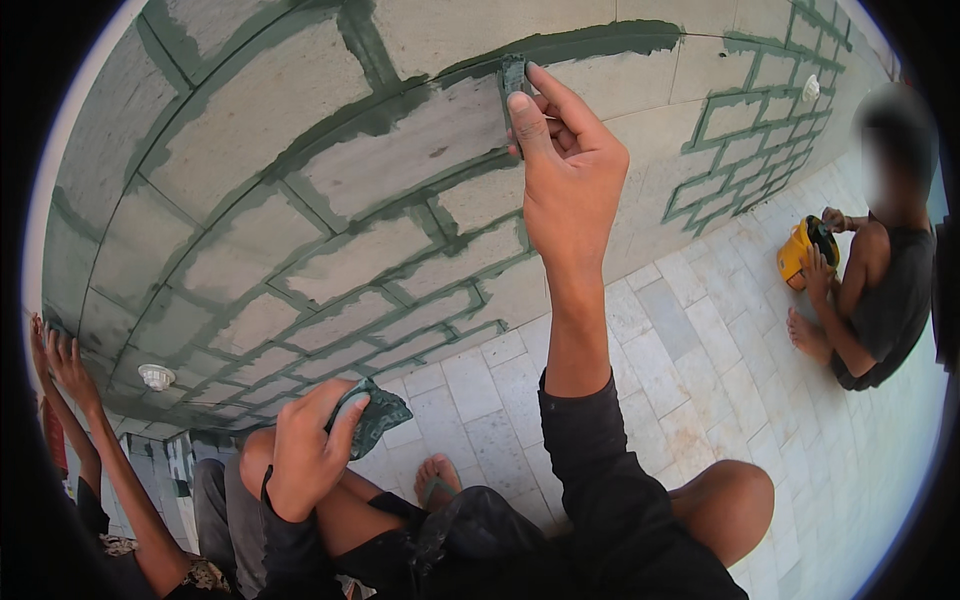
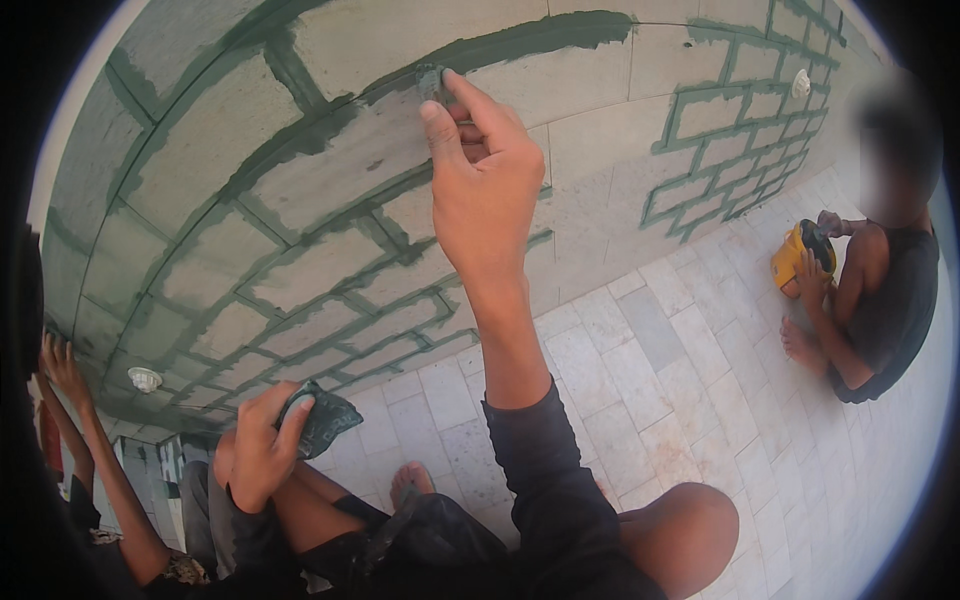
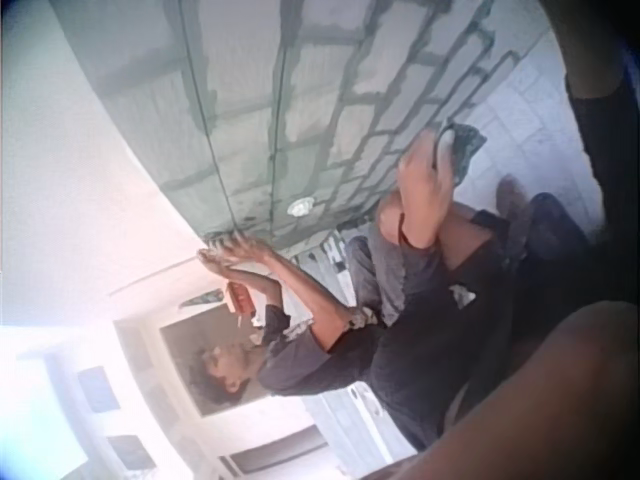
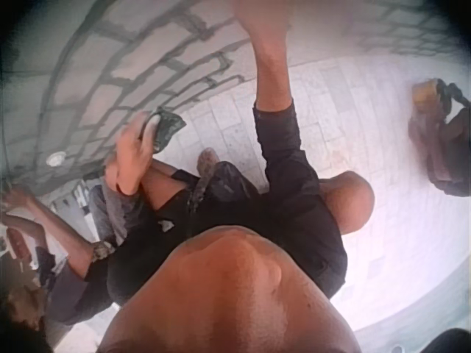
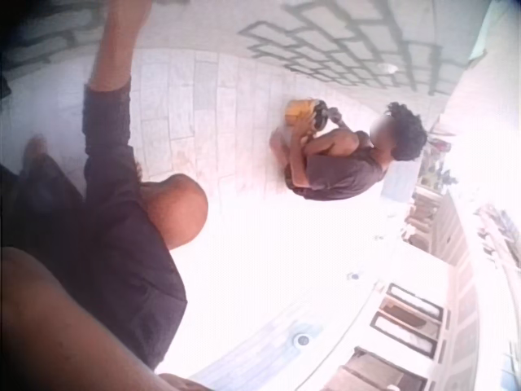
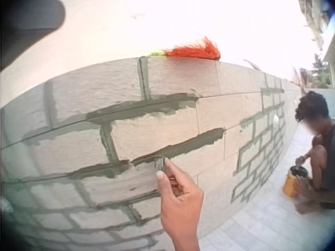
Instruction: The person applies green grout into the joints of a stone block wall using a small spreader and their fingers.
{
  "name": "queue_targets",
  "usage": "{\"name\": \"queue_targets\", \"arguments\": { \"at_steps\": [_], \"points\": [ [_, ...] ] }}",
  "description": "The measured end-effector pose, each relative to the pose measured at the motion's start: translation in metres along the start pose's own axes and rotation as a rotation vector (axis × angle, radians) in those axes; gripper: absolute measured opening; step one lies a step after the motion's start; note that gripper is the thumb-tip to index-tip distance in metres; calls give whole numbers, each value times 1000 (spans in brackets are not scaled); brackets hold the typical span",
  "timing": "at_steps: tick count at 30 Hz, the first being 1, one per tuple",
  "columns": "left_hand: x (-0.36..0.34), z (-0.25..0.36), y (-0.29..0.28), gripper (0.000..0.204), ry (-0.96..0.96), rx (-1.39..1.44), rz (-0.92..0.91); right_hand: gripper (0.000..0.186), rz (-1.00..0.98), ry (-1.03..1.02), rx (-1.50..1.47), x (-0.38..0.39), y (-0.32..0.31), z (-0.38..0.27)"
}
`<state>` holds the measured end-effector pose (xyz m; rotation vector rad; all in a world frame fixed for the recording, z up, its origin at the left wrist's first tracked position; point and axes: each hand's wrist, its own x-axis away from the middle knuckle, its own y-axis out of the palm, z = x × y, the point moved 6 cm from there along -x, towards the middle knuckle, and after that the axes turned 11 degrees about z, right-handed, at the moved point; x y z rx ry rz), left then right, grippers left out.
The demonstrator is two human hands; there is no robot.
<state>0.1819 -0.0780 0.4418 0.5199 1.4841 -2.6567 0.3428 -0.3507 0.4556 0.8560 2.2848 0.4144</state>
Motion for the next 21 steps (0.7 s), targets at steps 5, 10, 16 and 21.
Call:
{"name": "queue_targets", "arguments": {
  "at_steps": [5, 10, 16, 21],
  "points": [
    [0, -1, -4, 11, 14, 2, 12, 33, 72, -455, 96, 3, 7, -3],
    [2, -4, -5, 11, -17, -11, -15, 35, 123, -690, 177, 12, 25, -3],
    [-1, -10, -3, 12, -9, -5, -6, 37, 190, -756, 336, 23, 30, -4],
    [-1, -10, -1, 12, -1, -19, -15, 27, 26, -479, 415, 19, 16, -18]
  ]
}}
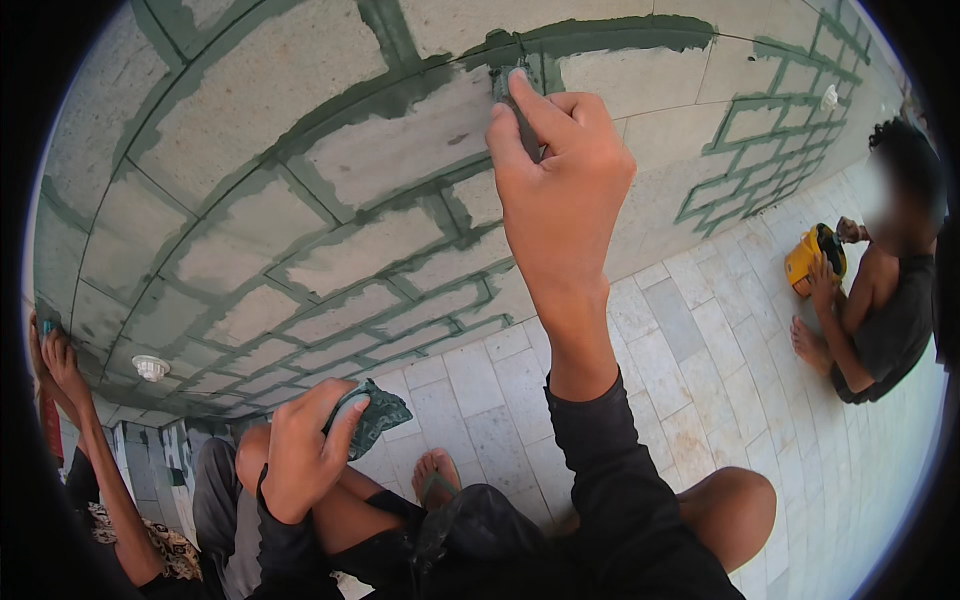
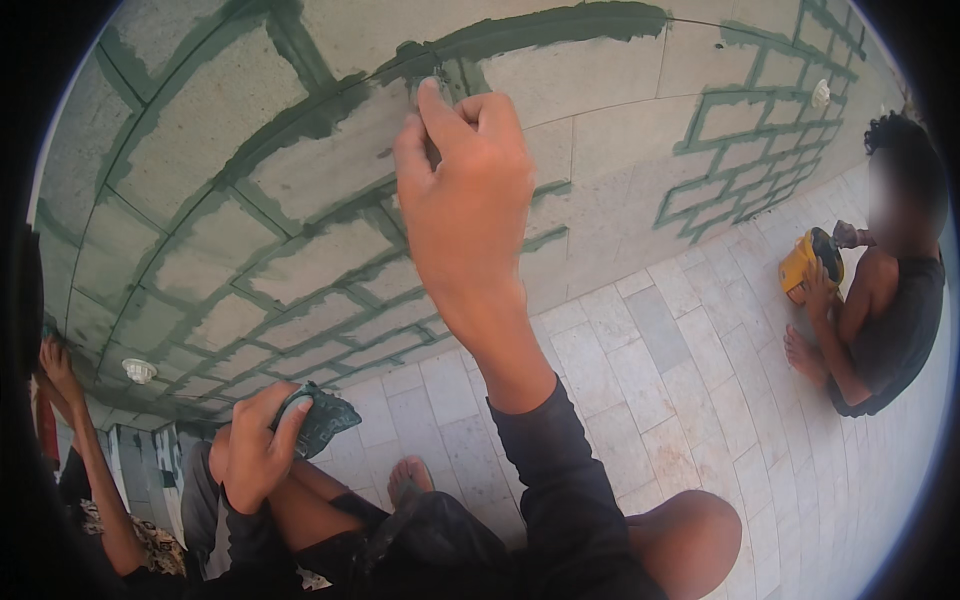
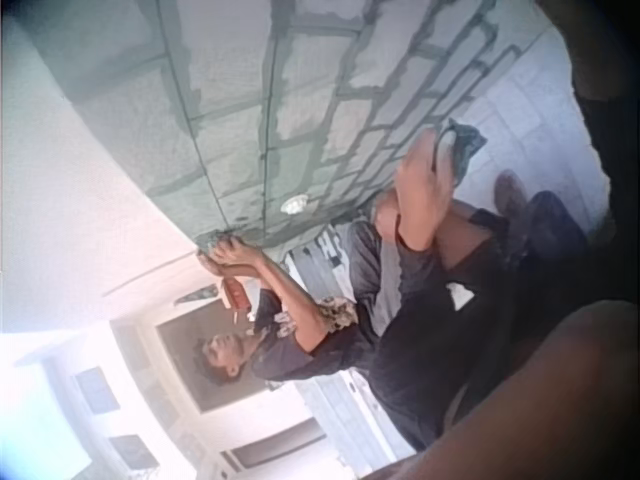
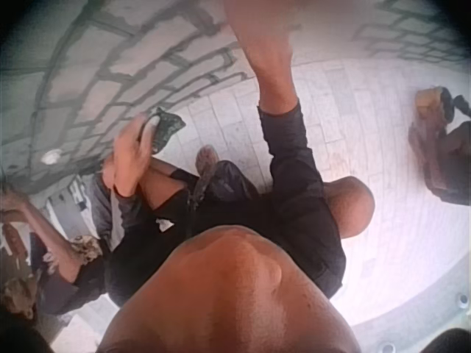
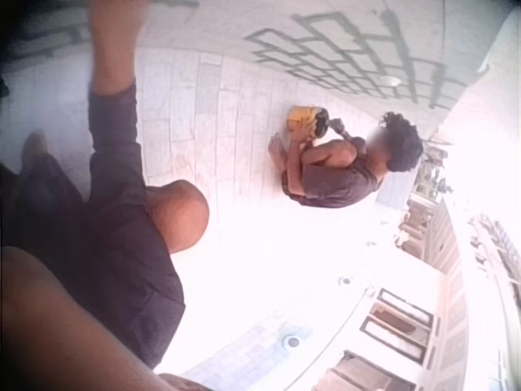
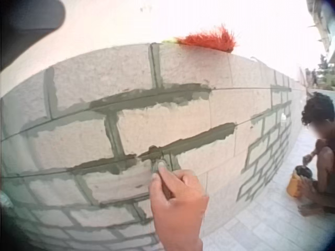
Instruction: The person applies green grout into the joints of a stone block wall using a small spreader and their fingers.
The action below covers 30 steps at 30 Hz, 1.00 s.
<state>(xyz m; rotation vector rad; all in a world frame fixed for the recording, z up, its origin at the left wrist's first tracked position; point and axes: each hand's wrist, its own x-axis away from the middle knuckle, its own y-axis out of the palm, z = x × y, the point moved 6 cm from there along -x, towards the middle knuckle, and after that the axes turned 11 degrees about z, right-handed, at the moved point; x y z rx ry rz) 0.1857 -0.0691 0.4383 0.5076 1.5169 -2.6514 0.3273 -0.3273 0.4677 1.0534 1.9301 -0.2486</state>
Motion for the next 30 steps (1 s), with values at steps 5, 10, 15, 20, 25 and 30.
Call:
{"name": "queue_targets", "arguments": {
  "at_steps": [5, 10, 15, 20, 25, 30],
  "points": [
    [2, 3, -1, 12, -11, 24, -1, 24, 114, 134, -91, -28, -3, 3],
    [2, 3, 1, 12, -3, 3, -2, 23, 155, -9, -39, -10, 17, -14],
    [0, 4, 2, 12, 9, -17, 2, 32, 99, -95, -170, 17, 22, -21],
    [2, 8, 0, 11, 10, 1, -7, 40, 137, -113, -283, 13, 14, -1],
    [0, 8, 2, 10, 18, 12, -7, 28, 72, -85, -342, 9, 18, 6],
    [0, 6, 2, 11, 4, -5, -12, 26, -127, 304, -355, 11, 9, 18]
  ]
}}
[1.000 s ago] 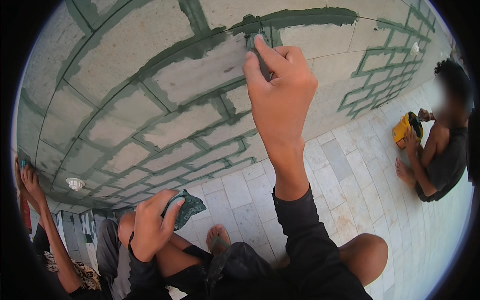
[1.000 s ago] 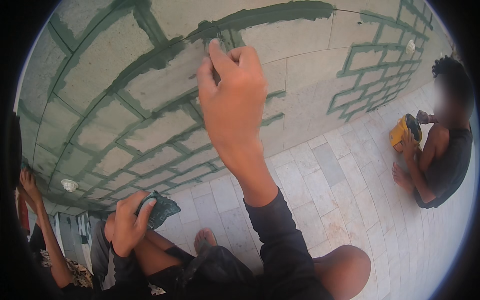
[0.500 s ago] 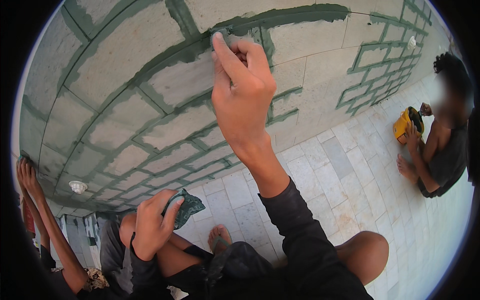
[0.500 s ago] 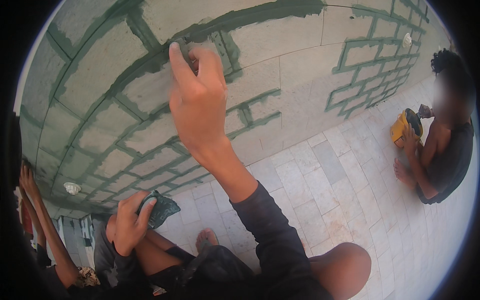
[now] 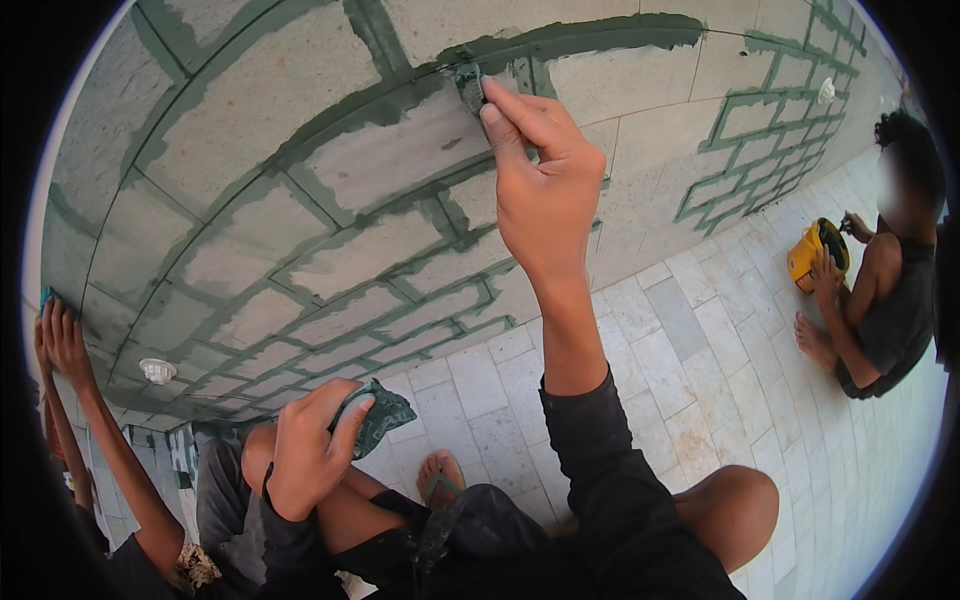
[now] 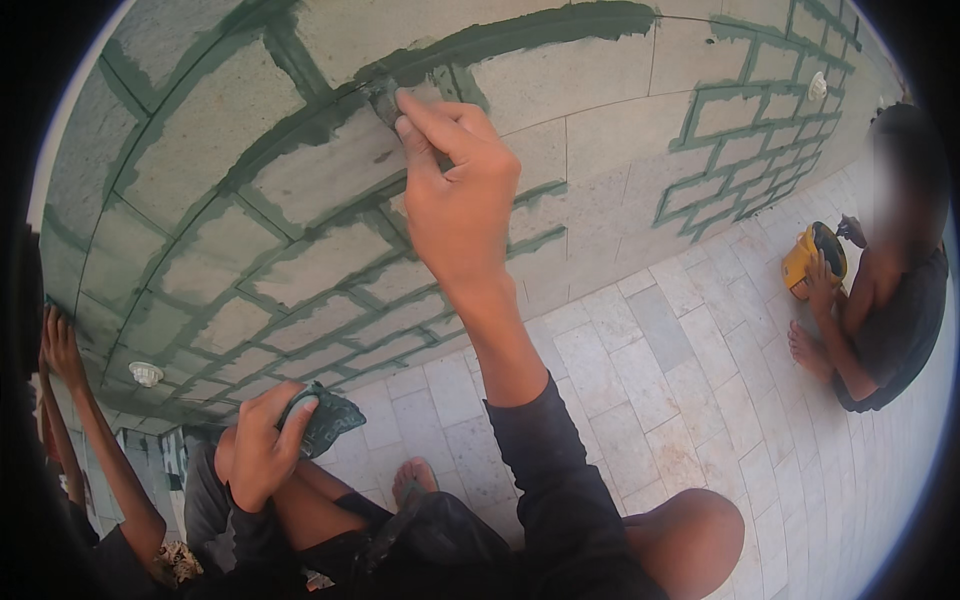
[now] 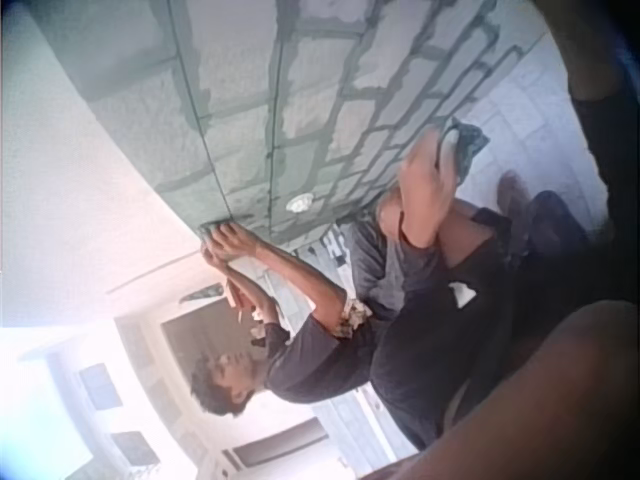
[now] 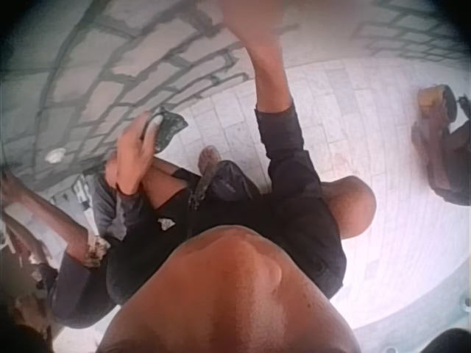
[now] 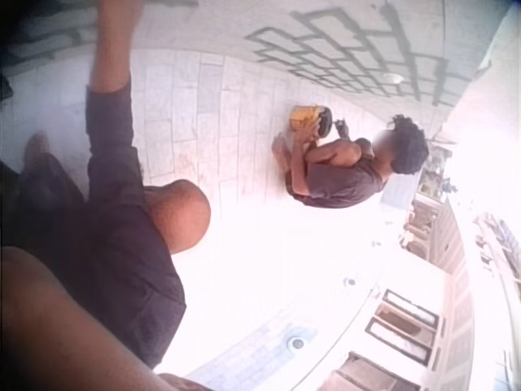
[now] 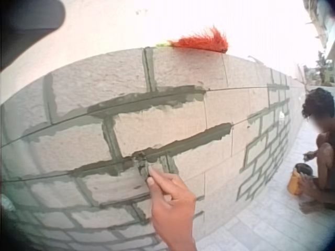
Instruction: The person applies green grout into the joints of a stone block wall using a small spreader and their fingers.
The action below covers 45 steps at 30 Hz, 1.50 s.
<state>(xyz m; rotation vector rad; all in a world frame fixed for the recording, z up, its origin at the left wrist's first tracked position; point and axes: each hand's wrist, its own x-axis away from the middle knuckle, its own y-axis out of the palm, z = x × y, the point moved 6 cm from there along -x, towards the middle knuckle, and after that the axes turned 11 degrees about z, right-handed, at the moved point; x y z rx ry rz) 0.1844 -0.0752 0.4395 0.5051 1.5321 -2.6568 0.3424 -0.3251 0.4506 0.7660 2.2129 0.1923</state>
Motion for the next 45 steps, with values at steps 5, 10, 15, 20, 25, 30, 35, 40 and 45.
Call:
{"name": "queue_targets", "arguments": {
  "at_steps": [5, 10, 15, 20, 25, 30, 35, 40, 45],
  "points": [
    [2, 1, -3, 12, 23, -8, 15, 29, 123, 86, 24, -17, -24, -14],
    [3, -2, -1, 12, -14, 5, -8, 30, 249, 130, 176, -40, -27, -25],
    [3, -6, -2, 12, 3, 3, 8, 30, 200, 2, 189, -24, 10, -38],
    [4, -10, -1, 12, -18, -32, -11, 27, 144, -116, 197, 8, 39, -46],
    [4, -9, -3, 12, -7, -33, 5, 26, 75, -41, 102, 29, 38, -44],
    [8, -9, -8, 12, -8, 5, 13, 35, 172, -375, 202, 21, 25, -34],
    [6, -11, -9, 12, 25, 23, 39, 34, 226, -524, 277, 21, 35, -21],
    [6, -14, -11, 12, -21, -1, 55, 28, 115, -313, 361, 19, 16, -34],
    [8, -10, -11, 12, -11, 34, 45, 25, 231, -227, 206, -7, 10, -42]
  ]
}}
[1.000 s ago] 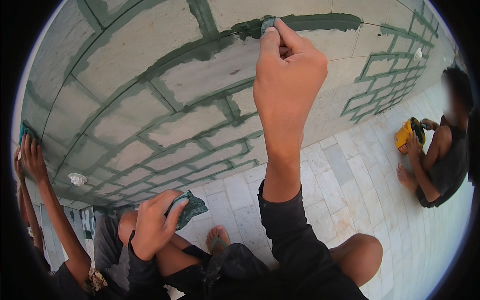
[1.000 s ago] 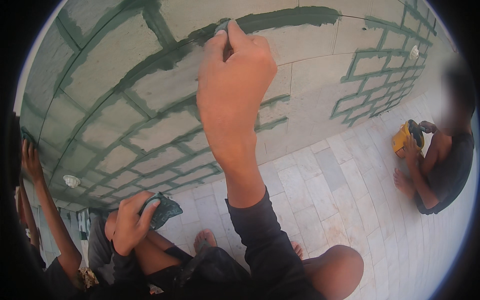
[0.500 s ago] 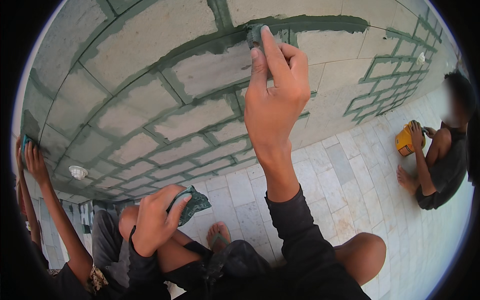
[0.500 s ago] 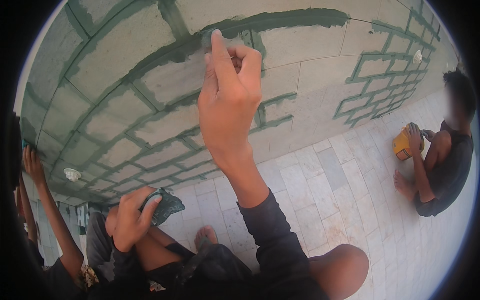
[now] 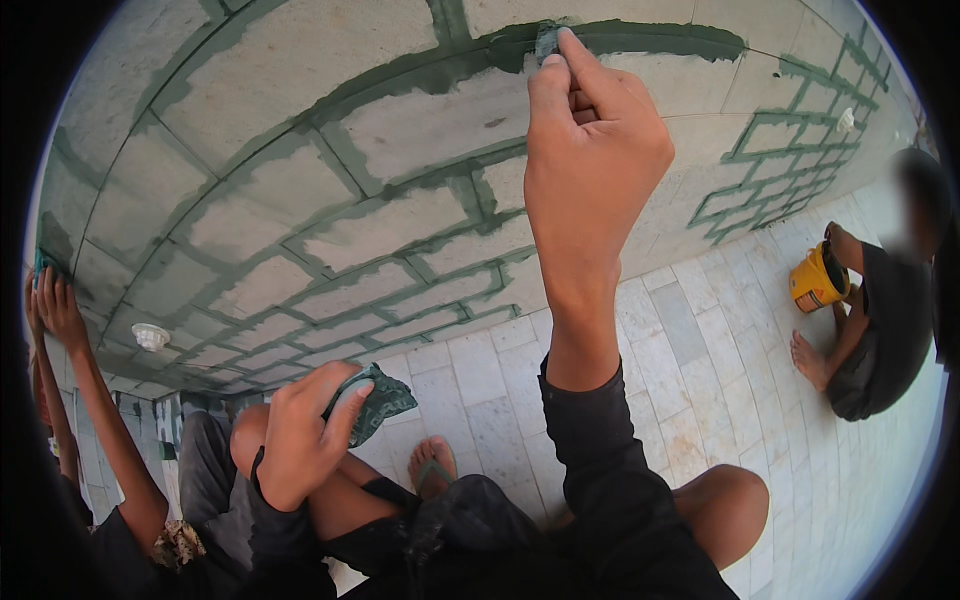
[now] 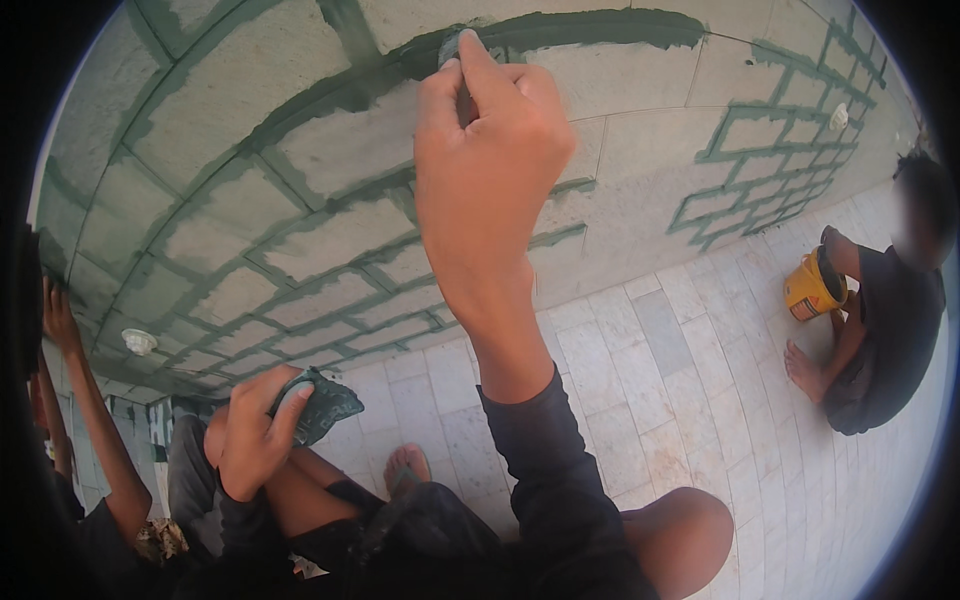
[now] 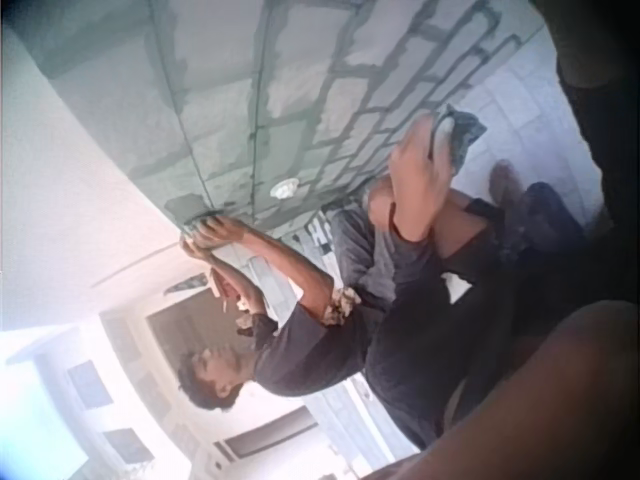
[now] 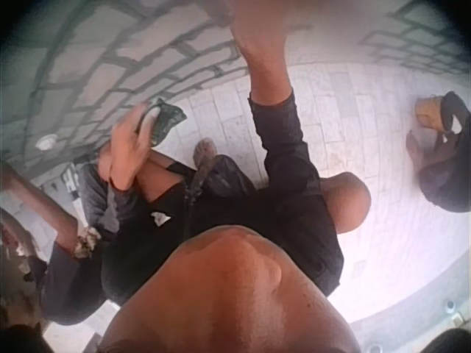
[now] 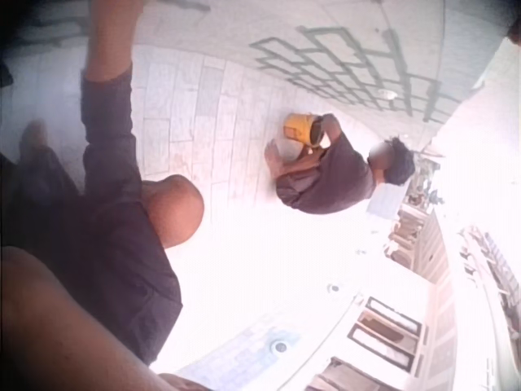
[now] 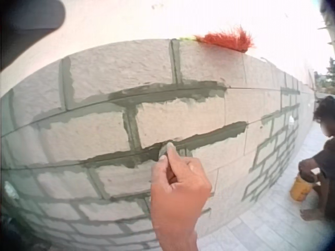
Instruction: The person applies green grout into the joints of a stone block wall using a small spreader and their fingers.
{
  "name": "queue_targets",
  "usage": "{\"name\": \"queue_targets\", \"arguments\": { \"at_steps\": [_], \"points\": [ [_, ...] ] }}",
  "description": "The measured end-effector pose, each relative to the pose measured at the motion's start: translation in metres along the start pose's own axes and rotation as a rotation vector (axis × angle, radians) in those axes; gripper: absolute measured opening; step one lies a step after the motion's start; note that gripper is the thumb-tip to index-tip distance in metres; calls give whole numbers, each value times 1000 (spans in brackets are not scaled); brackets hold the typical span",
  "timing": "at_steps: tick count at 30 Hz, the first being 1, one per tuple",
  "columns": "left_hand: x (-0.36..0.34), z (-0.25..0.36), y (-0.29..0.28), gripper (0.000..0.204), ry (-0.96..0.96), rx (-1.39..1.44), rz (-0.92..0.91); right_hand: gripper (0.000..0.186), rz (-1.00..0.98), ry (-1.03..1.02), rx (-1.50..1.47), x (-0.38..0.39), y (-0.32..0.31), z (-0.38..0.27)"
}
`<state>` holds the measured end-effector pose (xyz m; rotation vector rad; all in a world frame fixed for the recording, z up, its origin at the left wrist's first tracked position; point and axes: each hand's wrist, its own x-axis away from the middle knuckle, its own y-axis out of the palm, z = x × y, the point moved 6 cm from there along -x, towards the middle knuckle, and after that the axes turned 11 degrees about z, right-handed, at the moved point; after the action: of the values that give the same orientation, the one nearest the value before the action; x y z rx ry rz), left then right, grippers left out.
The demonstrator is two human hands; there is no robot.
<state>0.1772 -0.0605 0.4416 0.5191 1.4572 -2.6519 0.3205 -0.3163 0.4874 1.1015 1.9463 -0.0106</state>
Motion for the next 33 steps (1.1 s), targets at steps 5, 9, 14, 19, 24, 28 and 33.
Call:
{"name": "queue_targets", "arguments": {
  "at_steps": [5, 9, 14, 19, 24, 28, 33],
  "points": [
    [-3, -2, 3, 12, -29, -18, 3, 25, -84, 60, -78, 29, 27, -19],
    [-5, -1, 7, 11, -39, -55, 5, 23, -185, 117, -118, 48, 34, -33],
    [-6, 3, 5, 11, -19, -52, -13, 27, 10, 2, -92, 22, 9, -6],
    [-7, -1, 7, 11, -36, -13, -15, 32, 42, -293, 145, 24, 17, 4],
    [-8, 0, 8, 10, -10, -23, 3, 31, -127, -199, 260, 28, 7, 2],
    [-8, 3, 8, 10, -11, -44, -20, 27, -46, -74, 130, 0, -9, 8],
    [-8, 3, 12, 11, -21, -37, -20, 25, -42, -71, 103, 5, 13, -2]
  ]
}}
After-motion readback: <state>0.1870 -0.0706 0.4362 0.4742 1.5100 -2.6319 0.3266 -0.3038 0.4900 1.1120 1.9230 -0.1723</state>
